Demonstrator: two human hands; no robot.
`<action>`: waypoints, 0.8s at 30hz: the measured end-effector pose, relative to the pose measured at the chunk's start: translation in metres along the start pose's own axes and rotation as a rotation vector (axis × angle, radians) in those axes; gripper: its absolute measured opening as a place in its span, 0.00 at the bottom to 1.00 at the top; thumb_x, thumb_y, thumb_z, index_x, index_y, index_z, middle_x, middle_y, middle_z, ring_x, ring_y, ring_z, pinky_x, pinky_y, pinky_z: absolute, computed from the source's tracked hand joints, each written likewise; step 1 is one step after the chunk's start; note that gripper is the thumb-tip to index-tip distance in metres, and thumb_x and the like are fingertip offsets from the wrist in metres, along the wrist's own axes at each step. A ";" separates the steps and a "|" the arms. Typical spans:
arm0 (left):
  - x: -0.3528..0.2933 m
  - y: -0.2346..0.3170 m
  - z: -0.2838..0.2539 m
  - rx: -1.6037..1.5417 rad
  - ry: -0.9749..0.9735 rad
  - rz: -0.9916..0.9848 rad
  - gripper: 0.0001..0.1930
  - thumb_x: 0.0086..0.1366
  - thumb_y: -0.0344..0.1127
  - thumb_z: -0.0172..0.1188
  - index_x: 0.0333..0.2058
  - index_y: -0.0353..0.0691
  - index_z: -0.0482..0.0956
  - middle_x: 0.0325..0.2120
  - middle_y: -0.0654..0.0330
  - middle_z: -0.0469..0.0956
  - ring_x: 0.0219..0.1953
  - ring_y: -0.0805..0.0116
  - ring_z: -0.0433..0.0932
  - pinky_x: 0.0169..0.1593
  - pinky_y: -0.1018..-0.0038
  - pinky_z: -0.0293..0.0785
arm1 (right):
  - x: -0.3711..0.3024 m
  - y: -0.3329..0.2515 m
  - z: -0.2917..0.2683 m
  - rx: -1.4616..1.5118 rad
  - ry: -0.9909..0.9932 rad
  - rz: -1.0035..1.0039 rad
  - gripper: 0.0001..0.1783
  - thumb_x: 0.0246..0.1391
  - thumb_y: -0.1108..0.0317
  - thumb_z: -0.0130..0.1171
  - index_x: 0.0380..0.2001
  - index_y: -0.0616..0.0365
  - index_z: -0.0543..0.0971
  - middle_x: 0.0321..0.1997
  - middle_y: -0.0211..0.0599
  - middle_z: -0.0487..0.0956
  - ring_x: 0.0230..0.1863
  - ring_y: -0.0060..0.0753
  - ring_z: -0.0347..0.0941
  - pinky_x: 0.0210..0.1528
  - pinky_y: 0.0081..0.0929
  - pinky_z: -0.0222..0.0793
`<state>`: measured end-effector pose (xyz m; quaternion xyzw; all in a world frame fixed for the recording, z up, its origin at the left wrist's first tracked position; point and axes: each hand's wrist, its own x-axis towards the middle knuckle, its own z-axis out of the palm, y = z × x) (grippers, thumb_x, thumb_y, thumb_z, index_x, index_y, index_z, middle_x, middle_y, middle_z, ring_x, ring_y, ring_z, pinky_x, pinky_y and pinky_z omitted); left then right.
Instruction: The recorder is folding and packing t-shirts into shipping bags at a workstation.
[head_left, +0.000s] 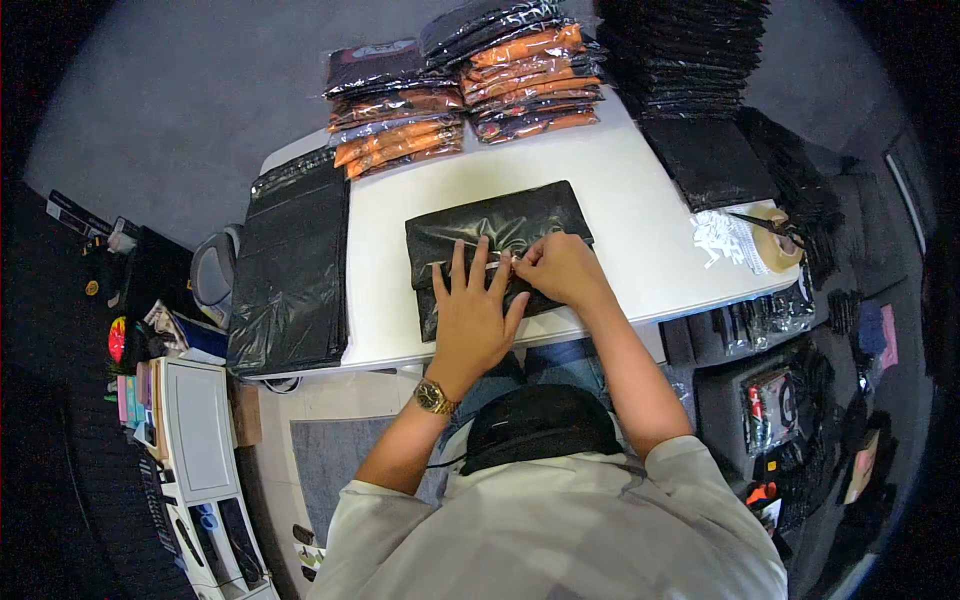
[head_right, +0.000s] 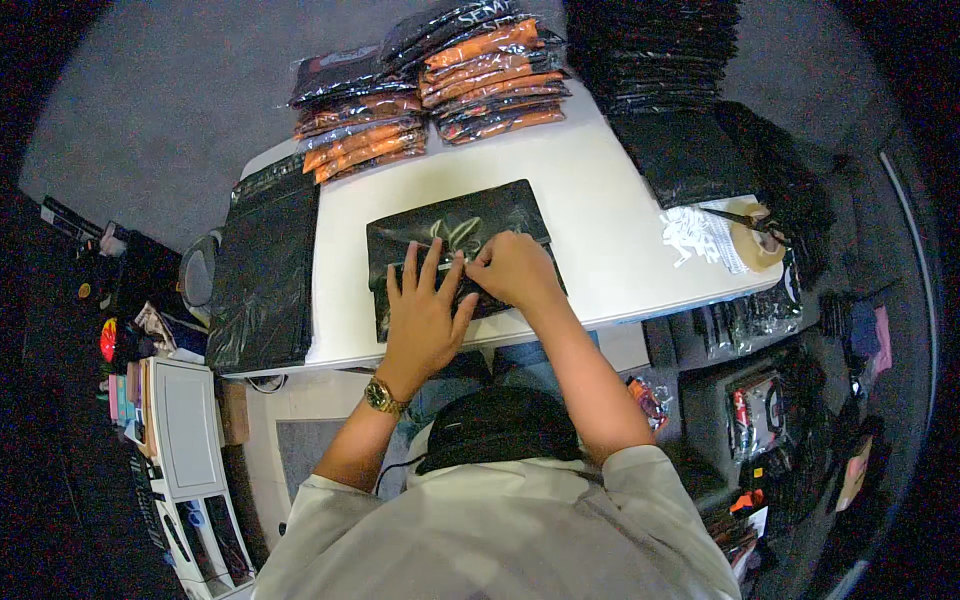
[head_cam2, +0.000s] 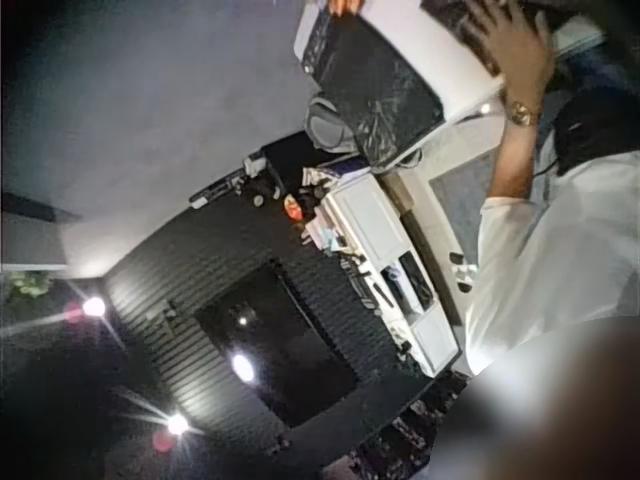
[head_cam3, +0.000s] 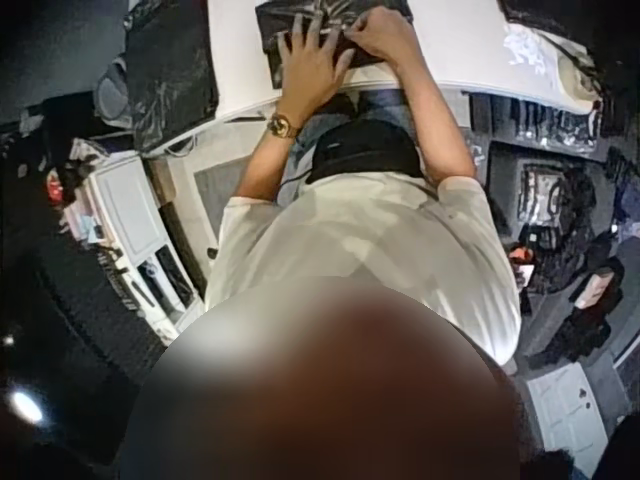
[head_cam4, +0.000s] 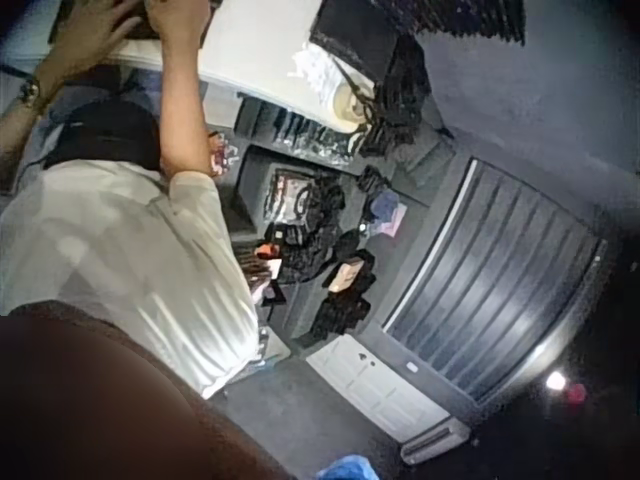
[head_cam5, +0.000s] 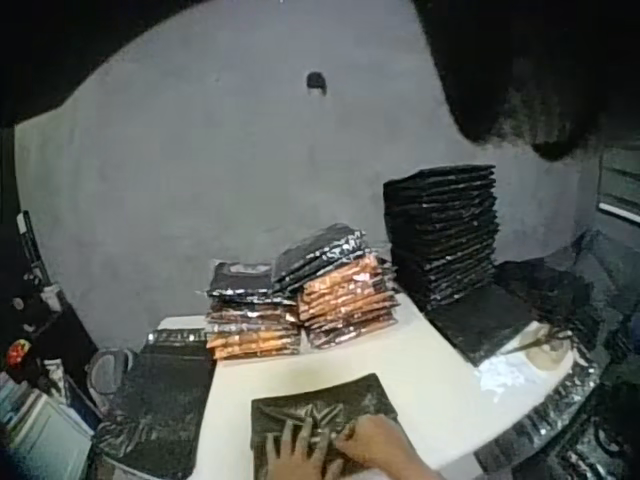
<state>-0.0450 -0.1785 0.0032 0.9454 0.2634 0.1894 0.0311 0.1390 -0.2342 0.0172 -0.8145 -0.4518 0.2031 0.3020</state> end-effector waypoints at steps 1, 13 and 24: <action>0.000 0.002 0.001 0.011 -0.001 0.001 0.33 0.75 0.55 0.56 0.70 0.41 0.73 0.75 0.44 0.61 0.78 0.35 0.53 0.74 0.30 0.47 | 0.001 0.000 0.000 0.001 0.002 -0.005 0.15 0.51 0.53 0.72 0.26 0.53 0.91 0.30 0.53 0.86 0.37 0.56 0.86 0.46 0.47 0.83; -0.002 -0.005 -0.005 0.007 -0.033 -0.005 0.33 0.75 0.57 0.56 0.70 0.43 0.73 0.75 0.44 0.61 0.78 0.35 0.52 0.75 0.29 0.44 | 0.003 0.008 -0.014 0.159 -0.160 0.032 0.16 0.60 0.61 0.70 0.31 0.68 0.87 0.20 0.44 0.84 0.20 0.30 0.83 0.27 0.31 0.79; -0.002 0.010 -0.009 -0.052 -0.026 0.089 0.30 0.75 0.55 0.58 0.67 0.44 0.77 0.75 0.45 0.62 0.78 0.35 0.52 0.75 0.30 0.44 | -0.017 0.035 -0.034 0.160 0.175 -0.243 0.10 0.62 0.66 0.71 0.32 0.62 0.84 0.17 0.33 0.76 0.20 0.21 0.68 0.26 0.26 0.64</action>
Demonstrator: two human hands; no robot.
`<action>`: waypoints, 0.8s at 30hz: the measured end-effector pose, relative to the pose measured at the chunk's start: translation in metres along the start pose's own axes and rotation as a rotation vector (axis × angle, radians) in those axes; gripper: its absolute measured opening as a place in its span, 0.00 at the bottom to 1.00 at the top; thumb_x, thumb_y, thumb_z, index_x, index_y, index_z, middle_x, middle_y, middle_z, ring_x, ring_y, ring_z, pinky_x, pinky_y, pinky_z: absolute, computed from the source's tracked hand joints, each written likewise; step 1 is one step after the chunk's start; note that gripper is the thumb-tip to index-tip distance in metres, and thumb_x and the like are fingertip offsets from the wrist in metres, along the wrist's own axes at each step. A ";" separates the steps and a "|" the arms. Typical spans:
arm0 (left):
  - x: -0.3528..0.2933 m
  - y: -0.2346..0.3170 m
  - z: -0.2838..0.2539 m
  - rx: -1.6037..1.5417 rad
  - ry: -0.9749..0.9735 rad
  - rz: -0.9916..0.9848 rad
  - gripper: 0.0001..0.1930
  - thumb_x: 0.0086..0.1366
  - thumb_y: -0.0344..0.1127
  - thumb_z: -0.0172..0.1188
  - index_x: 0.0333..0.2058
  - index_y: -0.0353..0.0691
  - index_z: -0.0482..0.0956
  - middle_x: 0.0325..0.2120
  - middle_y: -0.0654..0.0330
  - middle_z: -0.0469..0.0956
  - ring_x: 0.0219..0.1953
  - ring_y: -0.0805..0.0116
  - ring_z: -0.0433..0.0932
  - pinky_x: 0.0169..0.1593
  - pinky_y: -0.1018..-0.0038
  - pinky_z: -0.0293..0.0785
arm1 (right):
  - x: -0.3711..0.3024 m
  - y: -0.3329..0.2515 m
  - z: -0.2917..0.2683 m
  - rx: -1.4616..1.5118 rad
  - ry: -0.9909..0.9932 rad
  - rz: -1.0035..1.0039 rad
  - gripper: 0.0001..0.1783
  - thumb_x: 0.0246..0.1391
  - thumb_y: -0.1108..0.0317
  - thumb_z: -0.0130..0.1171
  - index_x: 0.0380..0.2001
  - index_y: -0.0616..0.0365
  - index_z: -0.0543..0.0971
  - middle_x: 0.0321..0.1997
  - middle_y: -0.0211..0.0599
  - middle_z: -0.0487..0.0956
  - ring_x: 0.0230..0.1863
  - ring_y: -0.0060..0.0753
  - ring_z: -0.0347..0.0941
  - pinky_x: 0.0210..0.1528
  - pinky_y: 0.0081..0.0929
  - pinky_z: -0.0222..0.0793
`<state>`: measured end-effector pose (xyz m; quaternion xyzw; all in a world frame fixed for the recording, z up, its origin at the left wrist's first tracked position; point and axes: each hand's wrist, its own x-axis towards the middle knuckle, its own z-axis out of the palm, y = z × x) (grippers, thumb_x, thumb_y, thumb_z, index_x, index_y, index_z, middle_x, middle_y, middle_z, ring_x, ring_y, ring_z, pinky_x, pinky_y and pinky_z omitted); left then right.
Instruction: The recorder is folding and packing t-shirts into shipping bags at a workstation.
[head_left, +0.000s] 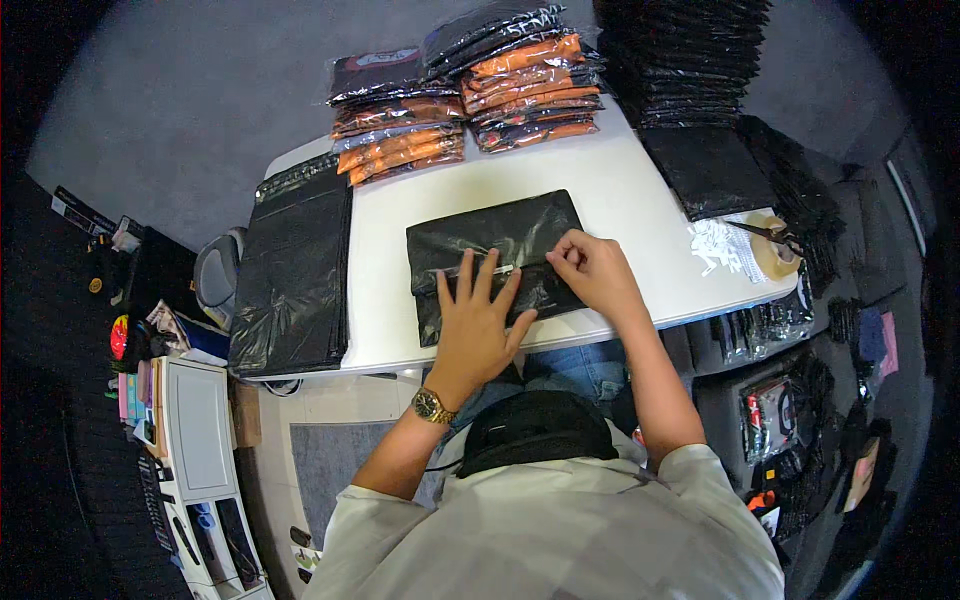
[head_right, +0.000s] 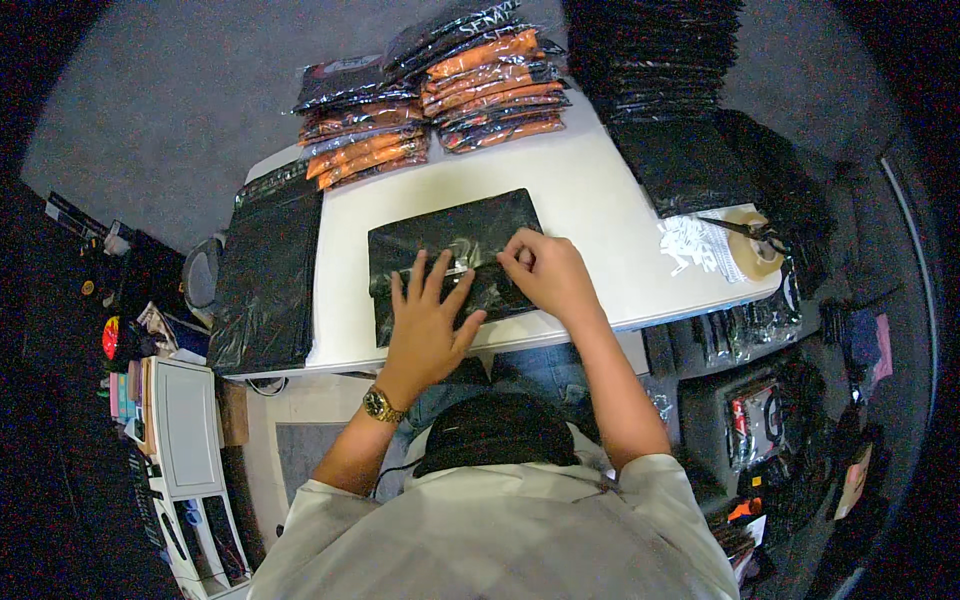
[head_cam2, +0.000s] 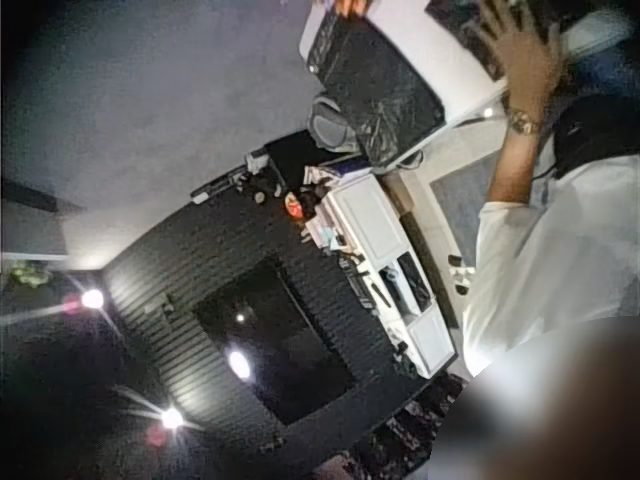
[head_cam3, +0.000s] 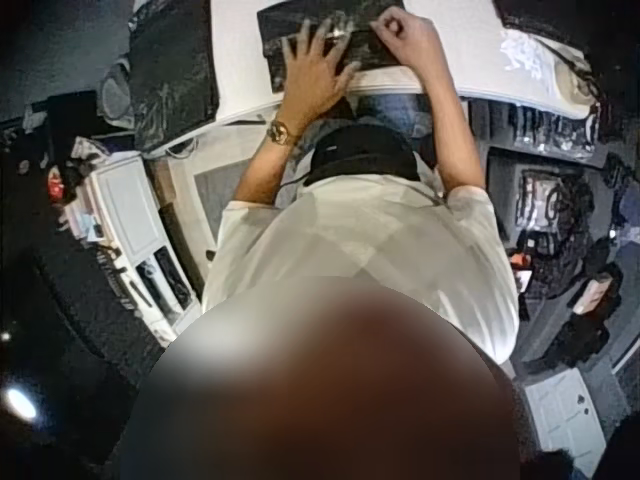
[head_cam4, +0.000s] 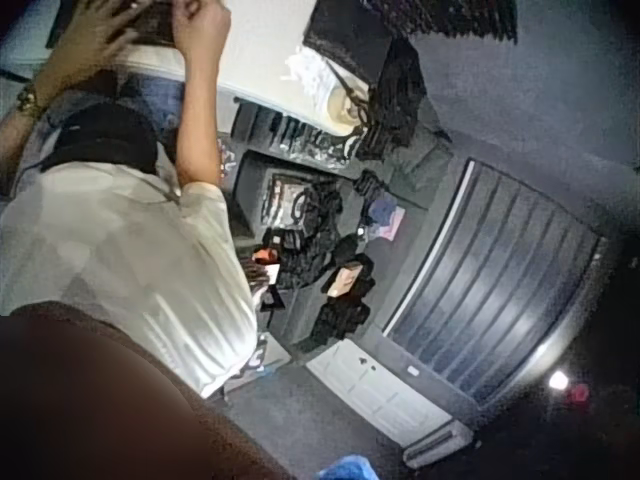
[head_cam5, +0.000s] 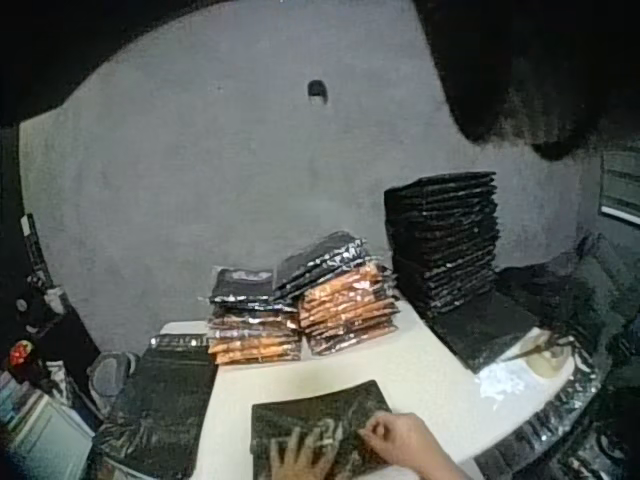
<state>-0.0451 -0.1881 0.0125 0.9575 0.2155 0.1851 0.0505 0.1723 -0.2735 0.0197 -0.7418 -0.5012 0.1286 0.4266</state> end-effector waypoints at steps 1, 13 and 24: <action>-0.001 -0.004 -0.001 0.001 0.018 -0.035 0.29 0.74 0.55 0.58 0.66 0.44 0.78 0.74 0.45 0.62 0.78 0.35 0.52 0.75 0.30 0.44 | -0.002 0.001 0.002 0.013 0.027 0.016 0.10 0.60 0.65 0.72 0.31 0.60 0.84 0.18 0.35 0.77 0.20 0.26 0.72 0.26 0.29 0.67; 0.012 -0.018 -0.004 -0.116 0.020 -0.062 0.30 0.75 0.52 0.59 0.68 0.42 0.75 0.75 0.46 0.61 0.79 0.39 0.51 0.78 0.35 0.42 | -0.003 0.006 0.007 -0.081 0.200 -0.138 0.08 0.55 0.68 0.73 0.31 0.58 0.83 0.32 0.38 0.83 0.35 0.36 0.80 0.39 0.34 0.74; 0.063 -0.051 0.033 0.069 -0.070 -0.200 0.40 0.78 0.68 0.42 0.78 0.49 0.60 0.80 0.47 0.53 0.81 0.39 0.47 0.78 0.32 0.35 | 0.041 0.018 0.052 -0.555 -0.106 -0.239 0.35 0.67 0.45 0.59 0.75 0.34 0.68 0.83 0.47 0.58 0.84 0.58 0.49 0.78 0.76 0.44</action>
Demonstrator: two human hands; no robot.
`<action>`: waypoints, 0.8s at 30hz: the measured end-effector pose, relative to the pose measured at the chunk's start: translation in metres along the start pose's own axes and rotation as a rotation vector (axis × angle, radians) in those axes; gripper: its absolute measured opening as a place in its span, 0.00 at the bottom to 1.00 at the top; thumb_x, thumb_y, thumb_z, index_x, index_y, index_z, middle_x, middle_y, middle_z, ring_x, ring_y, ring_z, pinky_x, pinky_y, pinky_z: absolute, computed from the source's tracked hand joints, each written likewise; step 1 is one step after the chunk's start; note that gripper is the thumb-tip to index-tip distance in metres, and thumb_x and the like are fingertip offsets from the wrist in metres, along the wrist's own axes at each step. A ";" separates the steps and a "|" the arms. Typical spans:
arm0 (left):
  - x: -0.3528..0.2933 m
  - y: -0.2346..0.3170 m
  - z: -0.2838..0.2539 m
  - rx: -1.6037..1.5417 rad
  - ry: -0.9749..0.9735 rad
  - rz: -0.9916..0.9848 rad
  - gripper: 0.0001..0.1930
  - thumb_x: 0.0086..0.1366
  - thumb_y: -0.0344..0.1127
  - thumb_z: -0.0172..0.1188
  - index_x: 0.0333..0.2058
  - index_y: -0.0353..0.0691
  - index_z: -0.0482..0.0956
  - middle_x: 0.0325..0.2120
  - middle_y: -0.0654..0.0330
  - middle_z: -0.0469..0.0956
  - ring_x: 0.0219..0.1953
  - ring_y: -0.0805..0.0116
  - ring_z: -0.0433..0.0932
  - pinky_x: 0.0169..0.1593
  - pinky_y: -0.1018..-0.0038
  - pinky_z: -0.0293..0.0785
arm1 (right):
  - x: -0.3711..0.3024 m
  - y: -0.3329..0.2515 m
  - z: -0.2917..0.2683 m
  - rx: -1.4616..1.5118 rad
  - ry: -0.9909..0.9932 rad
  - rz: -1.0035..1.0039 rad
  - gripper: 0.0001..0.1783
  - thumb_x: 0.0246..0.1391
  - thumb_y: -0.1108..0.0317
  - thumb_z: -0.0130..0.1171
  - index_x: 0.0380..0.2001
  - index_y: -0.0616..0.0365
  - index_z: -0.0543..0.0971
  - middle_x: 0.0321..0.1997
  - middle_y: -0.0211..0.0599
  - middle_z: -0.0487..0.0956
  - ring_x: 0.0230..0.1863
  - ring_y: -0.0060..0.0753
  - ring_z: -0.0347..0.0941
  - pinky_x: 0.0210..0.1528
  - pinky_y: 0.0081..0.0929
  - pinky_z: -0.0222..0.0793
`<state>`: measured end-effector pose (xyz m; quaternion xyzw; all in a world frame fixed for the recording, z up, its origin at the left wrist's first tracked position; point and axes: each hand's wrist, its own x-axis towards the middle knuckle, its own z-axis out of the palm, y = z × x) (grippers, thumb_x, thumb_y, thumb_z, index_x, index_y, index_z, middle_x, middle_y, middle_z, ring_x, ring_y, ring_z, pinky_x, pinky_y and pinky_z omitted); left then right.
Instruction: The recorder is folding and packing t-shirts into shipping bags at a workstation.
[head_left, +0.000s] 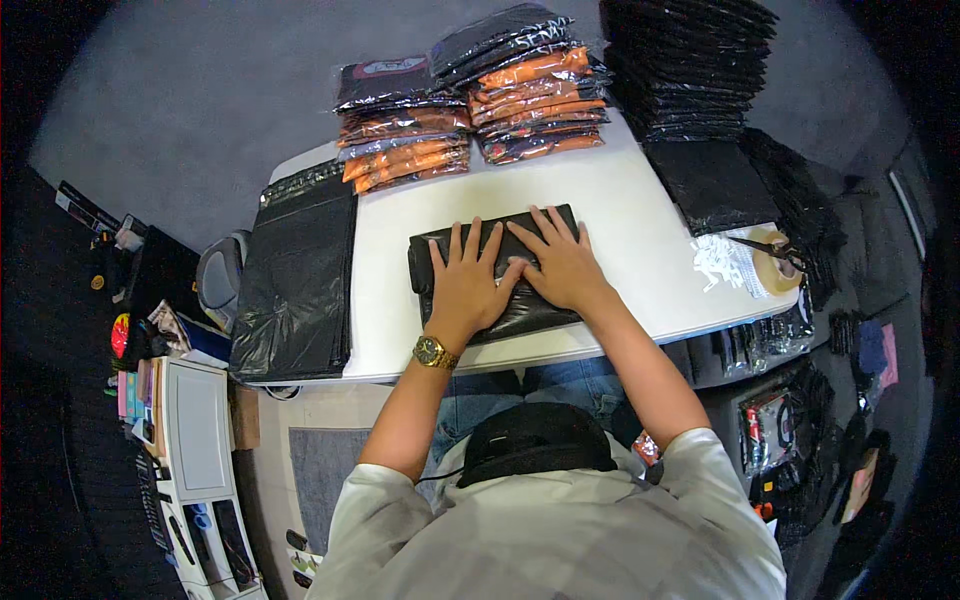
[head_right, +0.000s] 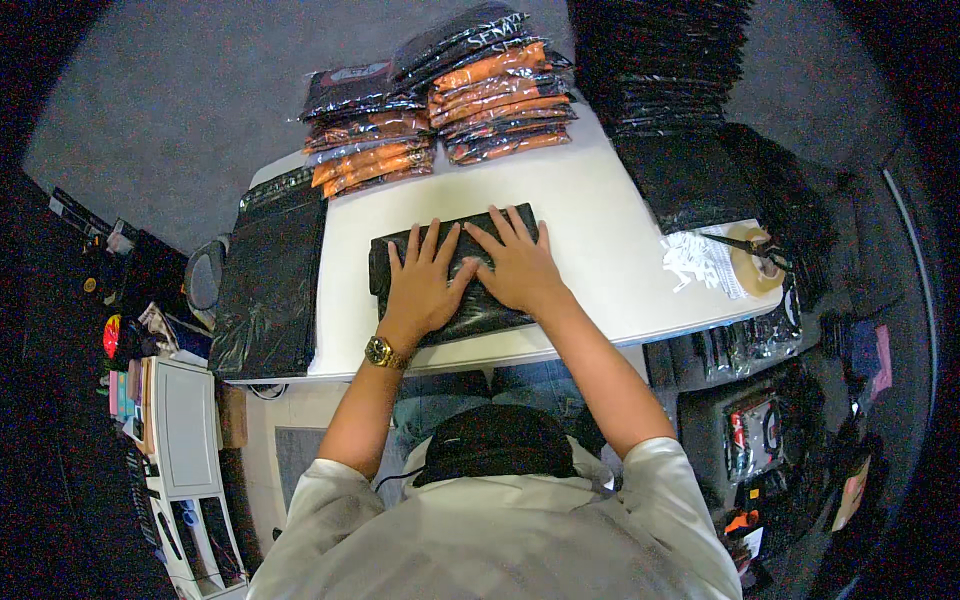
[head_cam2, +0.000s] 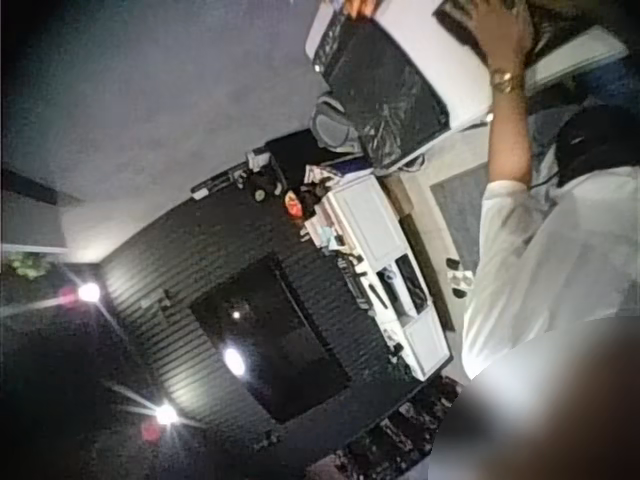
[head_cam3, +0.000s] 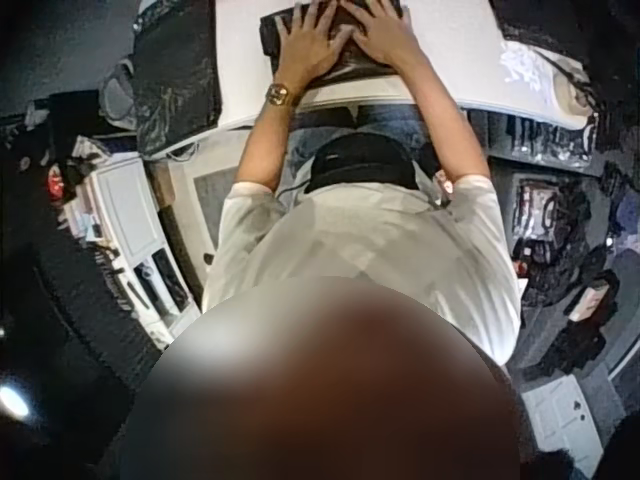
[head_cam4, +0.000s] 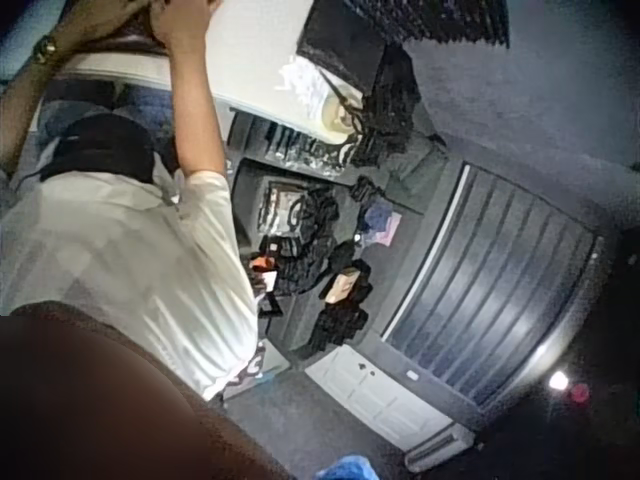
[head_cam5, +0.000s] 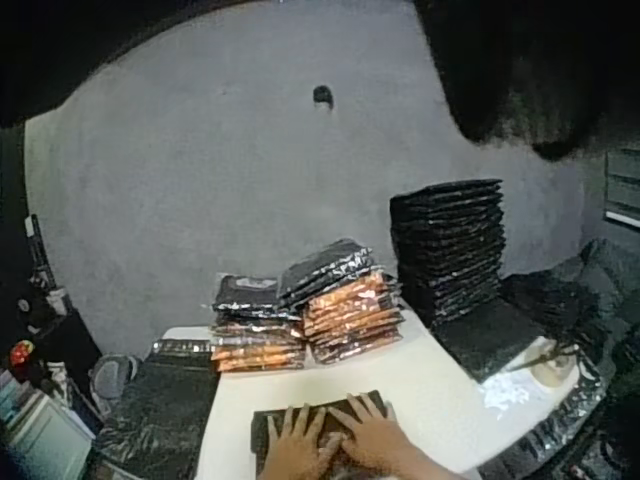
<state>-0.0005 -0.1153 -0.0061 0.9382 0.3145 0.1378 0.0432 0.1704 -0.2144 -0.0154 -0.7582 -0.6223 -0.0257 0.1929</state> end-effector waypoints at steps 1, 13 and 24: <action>-0.001 -0.001 0.000 -0.007 0.000 -0.003 0.40 0.78 0.68 0.42 0.78 0.49 0.60 0.79 0.47 0.53 0.81 0.39 0.48 0.78 0.33 0.35 | -0.004 0.002 0.000 0.012 -0.048 0.056 0.36 0.69 0.40 0.55 0.77 0.31 0.67 0.85 0.46 0.56 0.85 0.58 0.47 0.79 0.77 0.42; -0.013 -0.027 -0.009 -0.019 -0.070 -0.184 0.42 0.77 0.68 0.45 0.79 0.48 0.57 0.80 0.51 0.52 0.82 0.42 0.45 0.78 0.34 0.38 | -0.014 0.024 -0.007 -0.044 -0.097 0.150 0.41 0.71 0.32 0.48 0.80 0.34 0.61 0.86 0.46 0.52 0.86 0.57 0.45 0.83 0.61 0.40; -0.041 -0.048 -0.026 -0.315 0.185 -0.357 0.31 0.70 0.42 0.66 0.67 0.32 0.73 0.62 0.39 0.77 0.68 0.42 0.72 0.70 0.51 0.65 | -0.033 0.047 -0.017 0.570 0.323 0.260 0.26 0.60 0.63 0.71 0.60 0.59 0.80 0.59 0.51 0.78 0.57 0.50 0.78 0.63 0.43 0.73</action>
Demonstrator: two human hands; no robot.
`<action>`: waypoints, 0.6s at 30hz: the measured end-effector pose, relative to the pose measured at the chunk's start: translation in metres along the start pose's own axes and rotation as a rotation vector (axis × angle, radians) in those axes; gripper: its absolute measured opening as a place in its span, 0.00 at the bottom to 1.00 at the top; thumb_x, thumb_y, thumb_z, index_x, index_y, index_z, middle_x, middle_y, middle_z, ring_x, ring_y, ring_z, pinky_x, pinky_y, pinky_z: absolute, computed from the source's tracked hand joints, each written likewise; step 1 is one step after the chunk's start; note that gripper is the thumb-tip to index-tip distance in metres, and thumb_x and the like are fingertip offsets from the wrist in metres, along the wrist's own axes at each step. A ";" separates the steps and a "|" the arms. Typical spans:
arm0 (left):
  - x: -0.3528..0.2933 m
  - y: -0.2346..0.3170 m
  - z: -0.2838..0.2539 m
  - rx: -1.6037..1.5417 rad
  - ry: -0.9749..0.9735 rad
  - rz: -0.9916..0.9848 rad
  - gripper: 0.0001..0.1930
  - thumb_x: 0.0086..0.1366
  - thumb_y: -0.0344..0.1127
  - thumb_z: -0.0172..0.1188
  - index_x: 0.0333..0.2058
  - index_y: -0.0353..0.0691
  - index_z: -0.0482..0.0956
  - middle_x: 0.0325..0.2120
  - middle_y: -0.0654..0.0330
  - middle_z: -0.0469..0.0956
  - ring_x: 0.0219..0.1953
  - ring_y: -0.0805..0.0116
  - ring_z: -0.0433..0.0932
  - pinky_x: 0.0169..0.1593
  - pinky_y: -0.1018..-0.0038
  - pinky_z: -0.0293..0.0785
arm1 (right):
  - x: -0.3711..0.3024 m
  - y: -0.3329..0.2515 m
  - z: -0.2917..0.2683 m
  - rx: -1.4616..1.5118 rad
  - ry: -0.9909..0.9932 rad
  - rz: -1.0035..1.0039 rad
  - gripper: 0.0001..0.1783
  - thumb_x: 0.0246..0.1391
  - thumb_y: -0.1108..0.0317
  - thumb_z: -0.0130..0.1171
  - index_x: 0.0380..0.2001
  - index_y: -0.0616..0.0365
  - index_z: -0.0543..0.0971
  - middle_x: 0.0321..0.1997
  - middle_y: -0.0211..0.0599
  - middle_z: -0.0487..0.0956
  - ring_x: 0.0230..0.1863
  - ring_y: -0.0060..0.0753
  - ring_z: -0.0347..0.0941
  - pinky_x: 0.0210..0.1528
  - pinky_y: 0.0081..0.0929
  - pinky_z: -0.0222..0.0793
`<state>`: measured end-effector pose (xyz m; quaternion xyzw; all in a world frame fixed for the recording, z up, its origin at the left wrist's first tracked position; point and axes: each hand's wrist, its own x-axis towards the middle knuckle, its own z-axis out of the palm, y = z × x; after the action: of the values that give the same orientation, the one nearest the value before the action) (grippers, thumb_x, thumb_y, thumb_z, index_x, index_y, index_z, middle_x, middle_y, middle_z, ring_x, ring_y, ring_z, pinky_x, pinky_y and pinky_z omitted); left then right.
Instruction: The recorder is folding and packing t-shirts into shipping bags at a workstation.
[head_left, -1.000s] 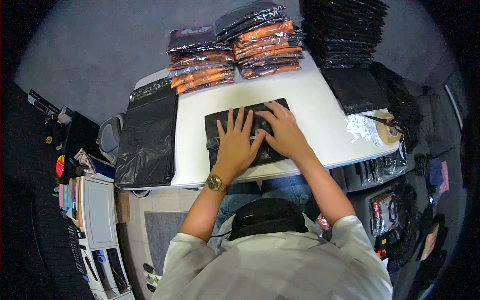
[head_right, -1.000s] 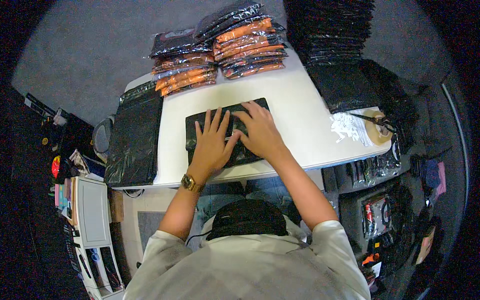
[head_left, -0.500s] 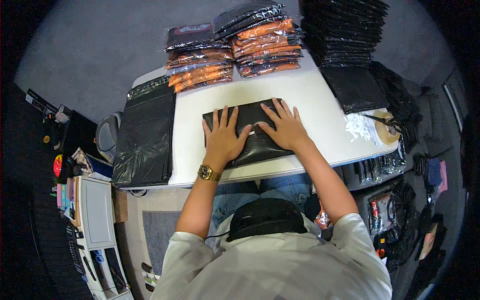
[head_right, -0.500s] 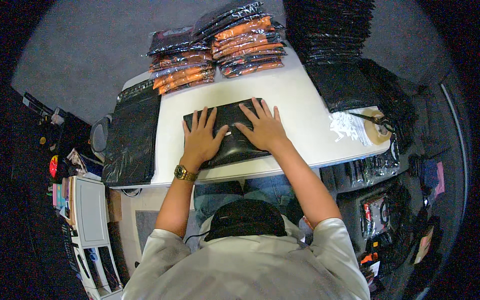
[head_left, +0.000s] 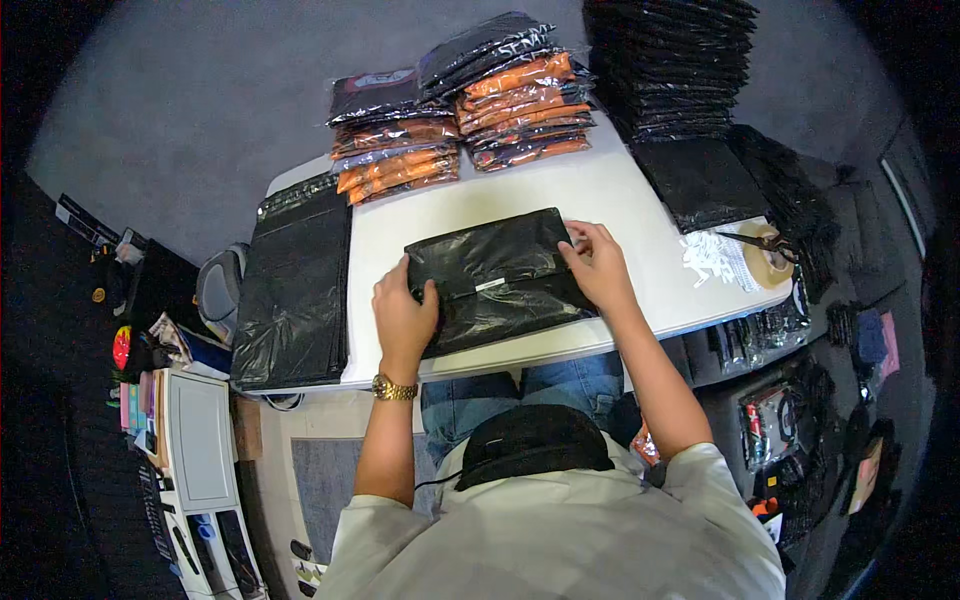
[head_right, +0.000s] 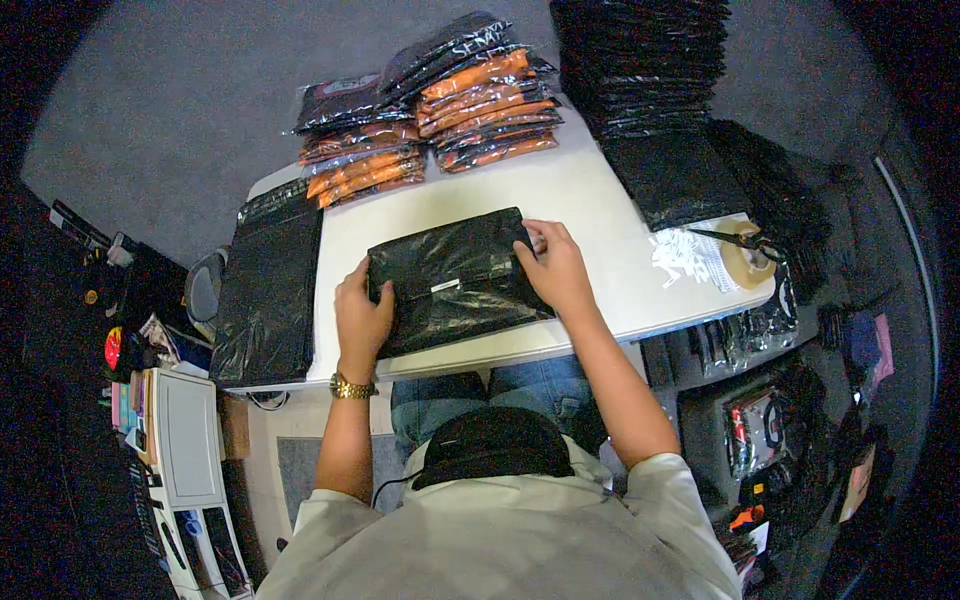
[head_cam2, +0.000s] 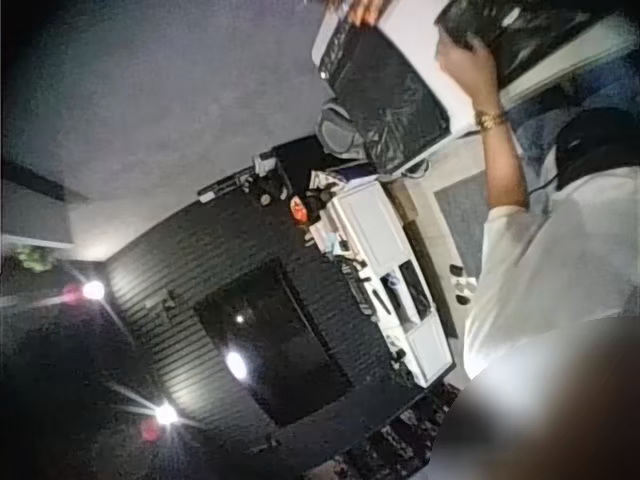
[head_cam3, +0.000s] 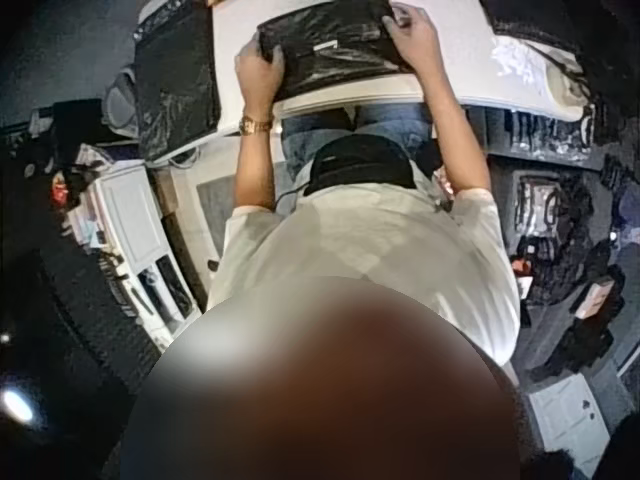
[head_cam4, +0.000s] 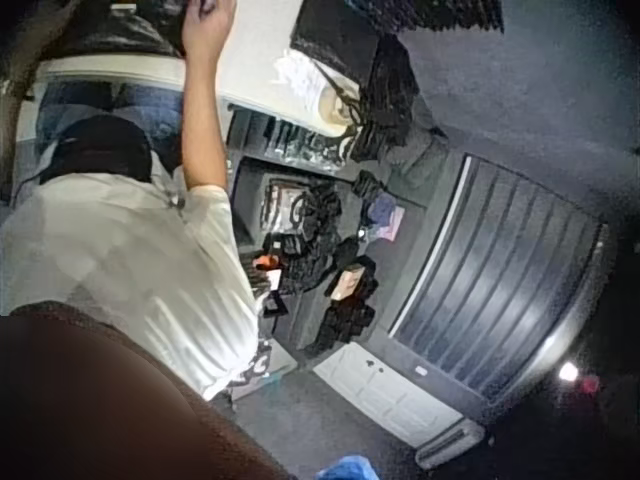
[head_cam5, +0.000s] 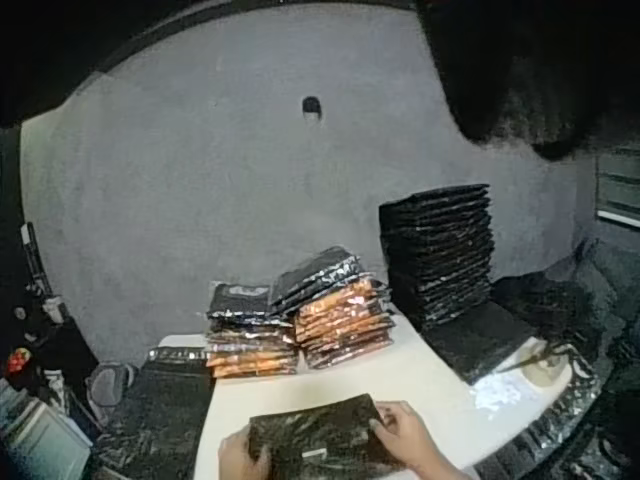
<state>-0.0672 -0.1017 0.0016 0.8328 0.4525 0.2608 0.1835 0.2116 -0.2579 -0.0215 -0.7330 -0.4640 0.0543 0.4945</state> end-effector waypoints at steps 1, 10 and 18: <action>0.000 -0.003 -0.004 0.022 0.134 0.057 0.26 0.67 0.38 0.68 0.60 0.29 0.80 0.49 0.43 0.85 0.53 0.47 0.83 0.58 0.56 0.77 | 0.000 -0.001 0.000 0.054 0.009 0.063 0.23 0.60 0.66 0.71 0.57 0.60 0.81 0.54 0.49 0.80 0.50 0.47 0.79 0.57 0.41 0.76; 0.043 -0.054 -0.024 -0.525 -0.210 -0.348 0.22 0.65 0.44 0.75 0.39 0.24 0.85 0.23 0.56 0.84 0.24 0.68 0.86 0.26 0.72 0.84 | -0.001 -0.007 0.012 -0.099 0.058 0.024 0.16 0.55 0.78 0.67 0.48 0.62 0.80 0.43 0.49 0.80 0.42 0.49 0.81 0.49 0.44 0.78; 0.055 -0.035 -0.040 -0.347 -0.557 -0.474 0.27 0.66 0.53 0.74 0.27 0.30 0.80 0.19 0.55 0.79 0.18 0.61 0.83 0.26 0.65 0.88 | -0.002 -0.003 0.012 -0.179 0.070 -0.019 0.15 0.54 0.81 0.65 0.46 0.60 0.80 0.42 0.50 0.81 0.41 0.51 0.83 0.48 0.46 0.79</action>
<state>-0.0885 -0.0338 0.0292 0.7007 0.5142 0.0484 0.4921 0.2021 -0.2510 -0.0257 -0.7713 -0.4564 -0.0178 0.4433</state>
